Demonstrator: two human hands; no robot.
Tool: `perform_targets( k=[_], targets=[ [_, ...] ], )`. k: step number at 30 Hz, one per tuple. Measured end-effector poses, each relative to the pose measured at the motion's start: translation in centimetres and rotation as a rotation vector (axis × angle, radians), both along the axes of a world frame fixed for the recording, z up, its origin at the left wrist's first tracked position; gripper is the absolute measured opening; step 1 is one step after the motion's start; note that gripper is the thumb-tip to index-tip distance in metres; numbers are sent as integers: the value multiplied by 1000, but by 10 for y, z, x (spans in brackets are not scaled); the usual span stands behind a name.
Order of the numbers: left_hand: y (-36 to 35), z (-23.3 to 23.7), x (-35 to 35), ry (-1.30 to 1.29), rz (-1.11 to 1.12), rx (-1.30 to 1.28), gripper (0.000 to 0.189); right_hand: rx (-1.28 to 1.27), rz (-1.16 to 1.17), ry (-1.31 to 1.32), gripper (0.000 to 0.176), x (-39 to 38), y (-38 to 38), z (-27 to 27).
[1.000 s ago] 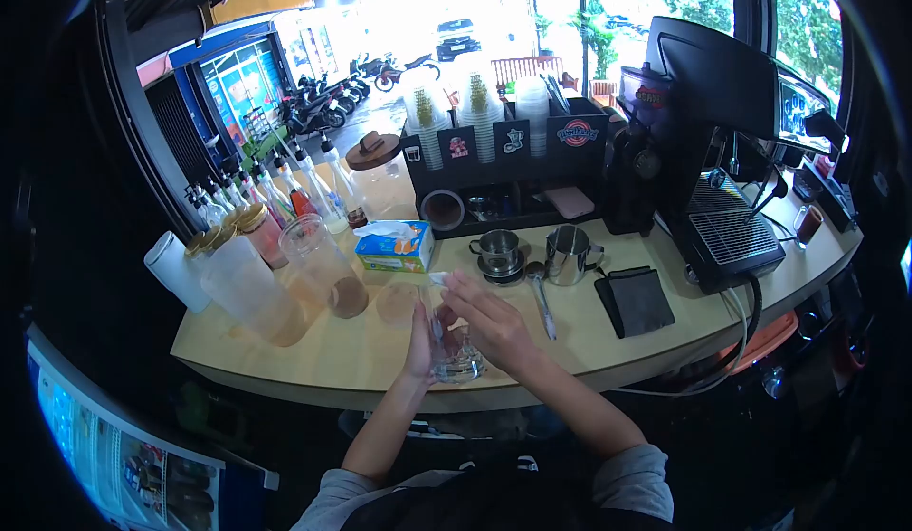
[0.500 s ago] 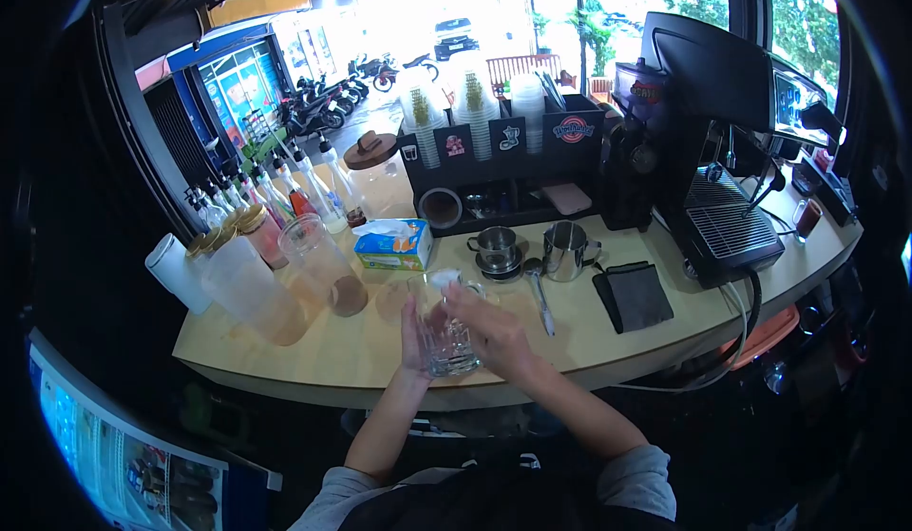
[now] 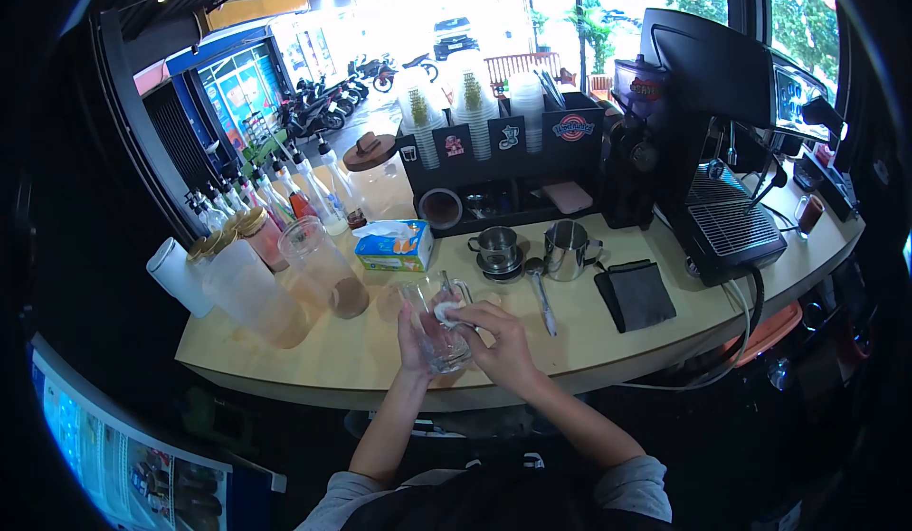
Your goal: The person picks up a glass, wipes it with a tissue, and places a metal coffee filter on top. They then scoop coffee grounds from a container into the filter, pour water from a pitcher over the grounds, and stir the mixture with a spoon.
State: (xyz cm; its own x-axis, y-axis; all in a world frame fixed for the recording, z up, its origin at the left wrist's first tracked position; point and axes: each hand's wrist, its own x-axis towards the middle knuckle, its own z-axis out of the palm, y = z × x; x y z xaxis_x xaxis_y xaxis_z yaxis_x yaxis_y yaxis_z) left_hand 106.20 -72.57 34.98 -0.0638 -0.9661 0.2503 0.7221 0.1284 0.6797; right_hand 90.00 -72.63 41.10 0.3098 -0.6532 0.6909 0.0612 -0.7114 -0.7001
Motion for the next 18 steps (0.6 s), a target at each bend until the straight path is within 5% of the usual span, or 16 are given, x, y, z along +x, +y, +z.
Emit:
perform_targets(
  k=[3,5,6,10,13,16,18],
  targets=[
    [6,5,0,133,-87,38,73,85,-21,-81,40,-1,-5,7],
    [6,8,-5,161,-176,18,73,-74,-160,27,37,0,-2,37],
    [8,9,-7,161,-178,22,73,-40,-47,52,38,6,0,37],
    [9,5,-3,-74,-115,-95,78,-208,-108,52,43,10,-22,14],
    [13,5,6,-75,-213,-148,82,-11,-74,13,35,1,-39,6],
    [14,7,8,32,-380,-149,82,204,336,-89,24,-6,-42,21],
    [17,9,10,76,-458,-141,82,203,386,62,21,-13,-33,44]
  ],
)
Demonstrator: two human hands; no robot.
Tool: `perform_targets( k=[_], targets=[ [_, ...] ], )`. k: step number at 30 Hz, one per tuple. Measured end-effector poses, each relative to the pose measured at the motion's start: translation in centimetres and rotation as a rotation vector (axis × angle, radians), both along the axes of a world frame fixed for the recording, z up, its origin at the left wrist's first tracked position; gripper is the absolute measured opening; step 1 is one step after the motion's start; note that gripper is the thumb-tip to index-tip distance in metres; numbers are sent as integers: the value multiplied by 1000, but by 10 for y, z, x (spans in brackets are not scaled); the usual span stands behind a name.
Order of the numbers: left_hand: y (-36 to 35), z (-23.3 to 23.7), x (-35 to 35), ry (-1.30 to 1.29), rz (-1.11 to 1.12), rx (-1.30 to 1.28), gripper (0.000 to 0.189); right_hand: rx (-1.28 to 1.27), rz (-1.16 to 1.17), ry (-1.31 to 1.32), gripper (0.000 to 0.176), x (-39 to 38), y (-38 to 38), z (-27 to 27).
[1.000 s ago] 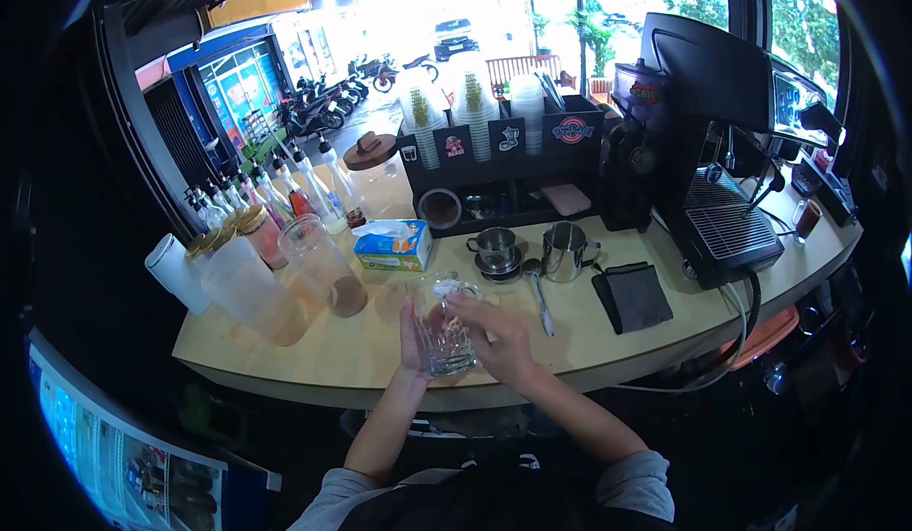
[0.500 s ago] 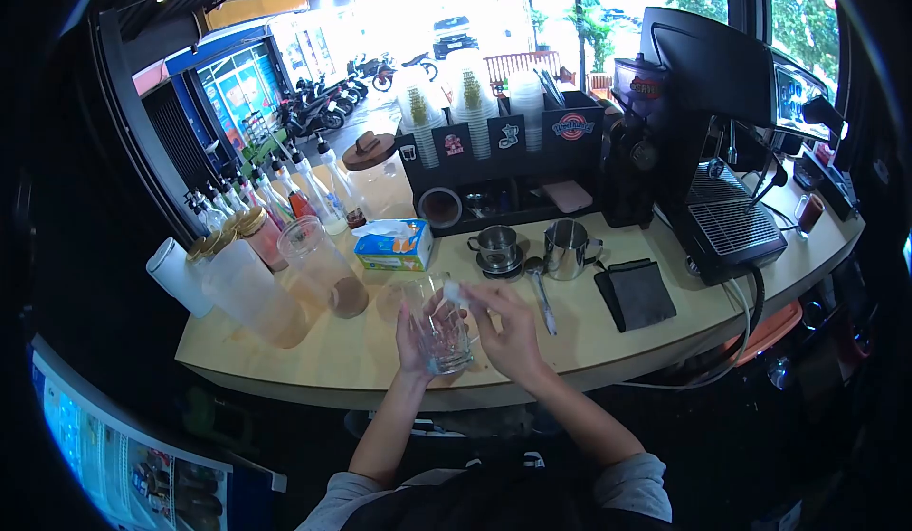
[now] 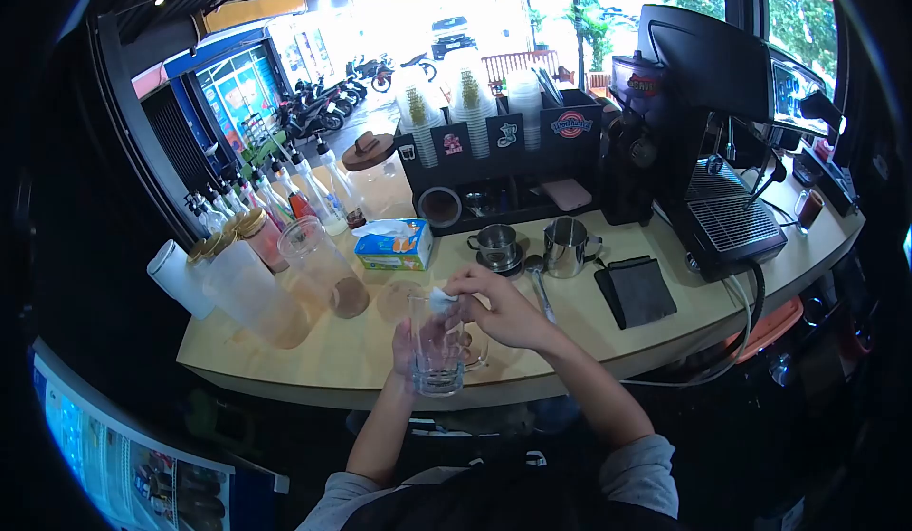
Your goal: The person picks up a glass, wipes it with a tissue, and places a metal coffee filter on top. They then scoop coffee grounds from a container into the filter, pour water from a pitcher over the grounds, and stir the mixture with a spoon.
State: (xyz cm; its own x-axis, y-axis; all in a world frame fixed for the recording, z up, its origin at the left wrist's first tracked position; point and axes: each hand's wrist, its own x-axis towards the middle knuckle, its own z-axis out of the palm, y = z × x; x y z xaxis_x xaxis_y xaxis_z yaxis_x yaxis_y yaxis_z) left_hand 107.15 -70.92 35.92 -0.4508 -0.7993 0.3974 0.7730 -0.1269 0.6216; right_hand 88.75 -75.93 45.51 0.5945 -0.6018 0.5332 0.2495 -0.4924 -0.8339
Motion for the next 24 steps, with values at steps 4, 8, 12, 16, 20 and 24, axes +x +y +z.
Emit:
perform_targets(
  k=[4,8,12,16,20,24],
  targets=[
    [8,2,-2,30,-11,97,92,145,378,325,18,-13,-13,23],
    [1,0,-1,133,-117,-42,85,391,217,-17,19,-11,-21,5],
    [3,-3,-2,123,118,56,90,195,-183,-312,18,0,-13,-1],
    [5,6,-19,-20,394,4,82,-83,-478,-62,17,22,27,-19],
    [7,8,-17,-133,533,-3,81,222,-264,-272,14,17,23,-32],
    [3,-1,-16,-90,439,-21,79,229,-310,-313,17,12,24,-21]
  ],
)
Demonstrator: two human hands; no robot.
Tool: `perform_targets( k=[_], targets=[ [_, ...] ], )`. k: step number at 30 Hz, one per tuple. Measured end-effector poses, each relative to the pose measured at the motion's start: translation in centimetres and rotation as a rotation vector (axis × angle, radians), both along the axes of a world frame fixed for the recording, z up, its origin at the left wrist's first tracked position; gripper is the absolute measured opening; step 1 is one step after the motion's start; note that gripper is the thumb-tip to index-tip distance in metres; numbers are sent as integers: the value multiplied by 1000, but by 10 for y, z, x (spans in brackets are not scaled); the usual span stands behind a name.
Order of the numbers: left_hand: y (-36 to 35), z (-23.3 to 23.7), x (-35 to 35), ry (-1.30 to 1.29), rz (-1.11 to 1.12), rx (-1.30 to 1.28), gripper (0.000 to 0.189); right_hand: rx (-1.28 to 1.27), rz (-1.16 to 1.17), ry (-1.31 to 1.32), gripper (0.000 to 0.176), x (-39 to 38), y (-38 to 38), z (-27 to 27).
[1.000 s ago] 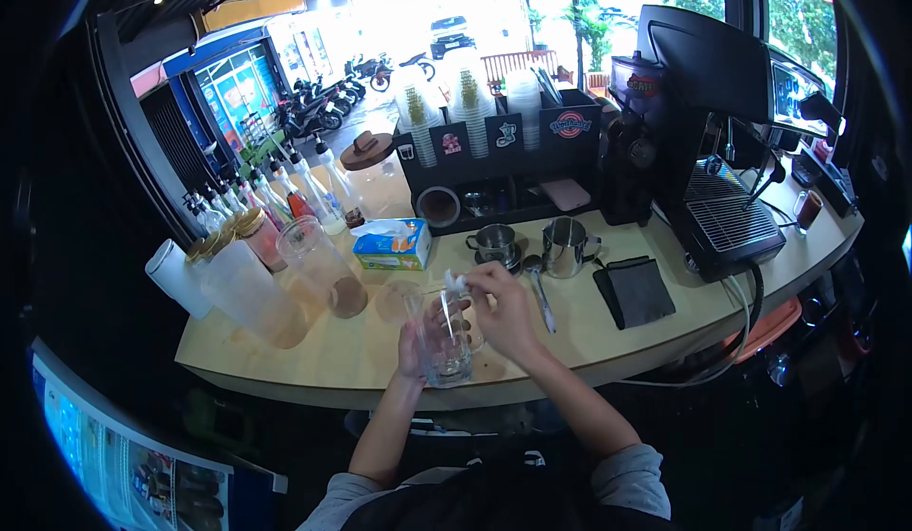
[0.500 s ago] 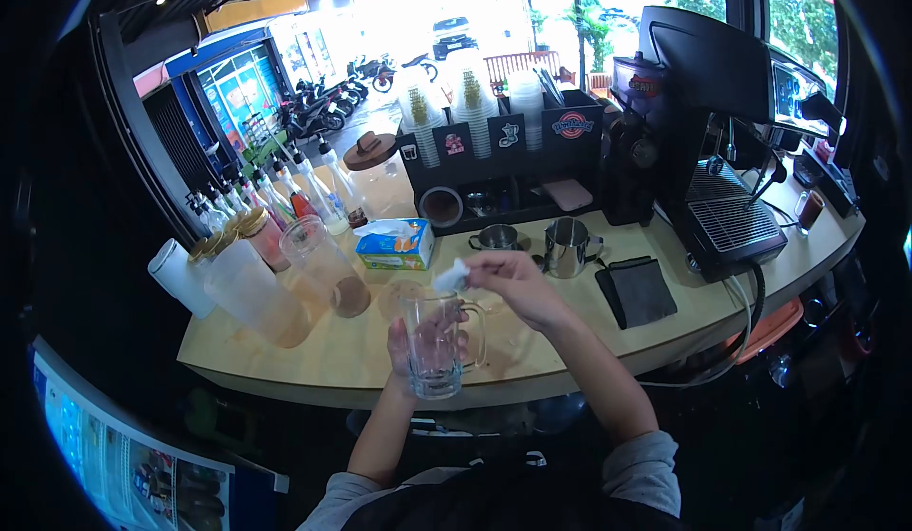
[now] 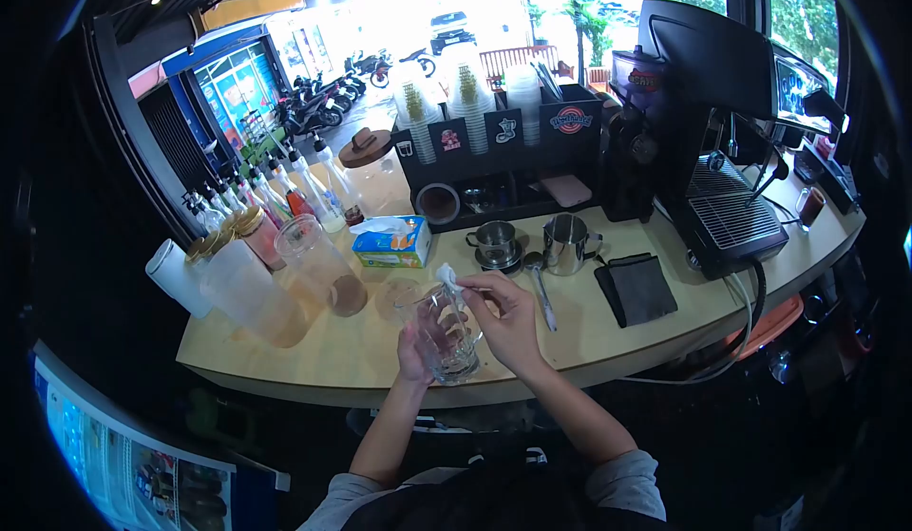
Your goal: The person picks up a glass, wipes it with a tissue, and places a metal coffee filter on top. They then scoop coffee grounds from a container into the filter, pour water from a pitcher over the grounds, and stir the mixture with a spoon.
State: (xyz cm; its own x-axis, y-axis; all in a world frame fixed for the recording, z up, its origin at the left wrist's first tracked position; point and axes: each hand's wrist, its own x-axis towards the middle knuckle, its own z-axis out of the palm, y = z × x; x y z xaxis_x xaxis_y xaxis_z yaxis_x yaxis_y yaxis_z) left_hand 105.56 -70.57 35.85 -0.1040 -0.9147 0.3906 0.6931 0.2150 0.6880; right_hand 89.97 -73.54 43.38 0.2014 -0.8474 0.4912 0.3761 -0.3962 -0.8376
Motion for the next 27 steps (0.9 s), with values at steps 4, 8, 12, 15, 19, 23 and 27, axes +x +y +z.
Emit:
perform_targets(
  k=[4,8,12,15,19,23,27],
  targets=[
    [0,0,2,-34,-45,-27,78,-330,-92,365,25,-7,3,17],
    [-3,-4,26,-129,-187,17,86,-498,243,608,28,-25,-4,46],
    [0,4,29,-374,-240,-41,93,-427,475,858,24,-38,-17,71],
    [3,-3,25,-237,-178,8,92,-207,612,756,18,-32,-26,69],
    [1,-2,27,-175,-197,-31,91,-24,469,370,14,-22,-19,61],
    [5,0,28,-64,-225,18,88,-337,188,480,17,-17,2,56],
    [5,1,21,-41,-238,-48,85,-457,74,590,18,-13,-3,48]
  ],
)
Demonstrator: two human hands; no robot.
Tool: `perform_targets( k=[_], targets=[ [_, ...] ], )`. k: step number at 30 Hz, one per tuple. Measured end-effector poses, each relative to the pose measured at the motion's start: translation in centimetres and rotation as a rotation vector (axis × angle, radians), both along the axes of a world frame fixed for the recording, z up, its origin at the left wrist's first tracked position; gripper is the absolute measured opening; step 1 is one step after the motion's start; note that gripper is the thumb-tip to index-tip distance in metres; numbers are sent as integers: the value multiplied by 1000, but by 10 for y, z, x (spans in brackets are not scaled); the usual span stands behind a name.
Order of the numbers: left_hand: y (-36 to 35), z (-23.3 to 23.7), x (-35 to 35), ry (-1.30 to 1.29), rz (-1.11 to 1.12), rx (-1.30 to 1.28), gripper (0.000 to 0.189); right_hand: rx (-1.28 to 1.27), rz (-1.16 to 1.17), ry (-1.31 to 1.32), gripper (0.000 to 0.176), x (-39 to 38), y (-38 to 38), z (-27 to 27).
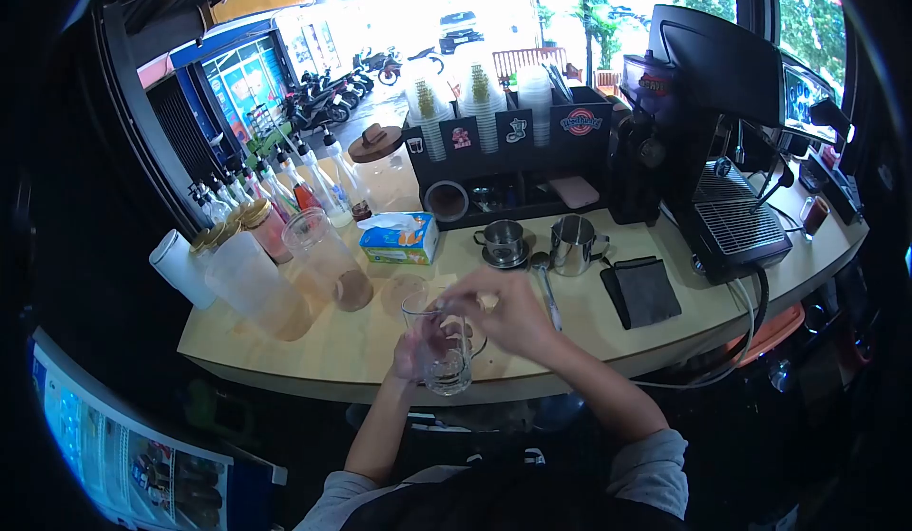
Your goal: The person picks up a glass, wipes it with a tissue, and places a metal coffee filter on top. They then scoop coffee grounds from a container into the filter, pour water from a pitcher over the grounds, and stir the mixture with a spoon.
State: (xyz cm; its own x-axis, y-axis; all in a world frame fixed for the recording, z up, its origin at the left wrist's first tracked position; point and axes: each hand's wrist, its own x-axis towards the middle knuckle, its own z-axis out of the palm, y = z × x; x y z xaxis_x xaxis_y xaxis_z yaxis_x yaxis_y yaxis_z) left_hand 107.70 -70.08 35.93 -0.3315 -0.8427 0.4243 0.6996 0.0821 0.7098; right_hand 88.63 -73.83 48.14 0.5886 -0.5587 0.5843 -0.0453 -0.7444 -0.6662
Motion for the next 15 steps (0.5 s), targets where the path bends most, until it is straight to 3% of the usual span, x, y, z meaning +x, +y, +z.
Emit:
perform_targets(
  k=[2,3,8,11,14,15],
  targets=[
    [1,-4,-1,17,26,-27,83,403,-4,-428,16,-2,-22,-10],
    [-1,-4,-2,36,53,-63,82,347,-114,-433,14,-6,-23,-3],
    [-3,6,-13,26,263,42,73,172,-79,-553,17,17,-2,-28],
    [-1,14,-23,-8,337,98,67,22,-261,-456,20,29,11,-37],
    [-3,27,-25,7,466,114,64,-213,-263,-382,29,25,22,-57],
    [-5,28,-21,14,490,103,60,-143,-189,-324,33,18,29,-62]
  ],
)
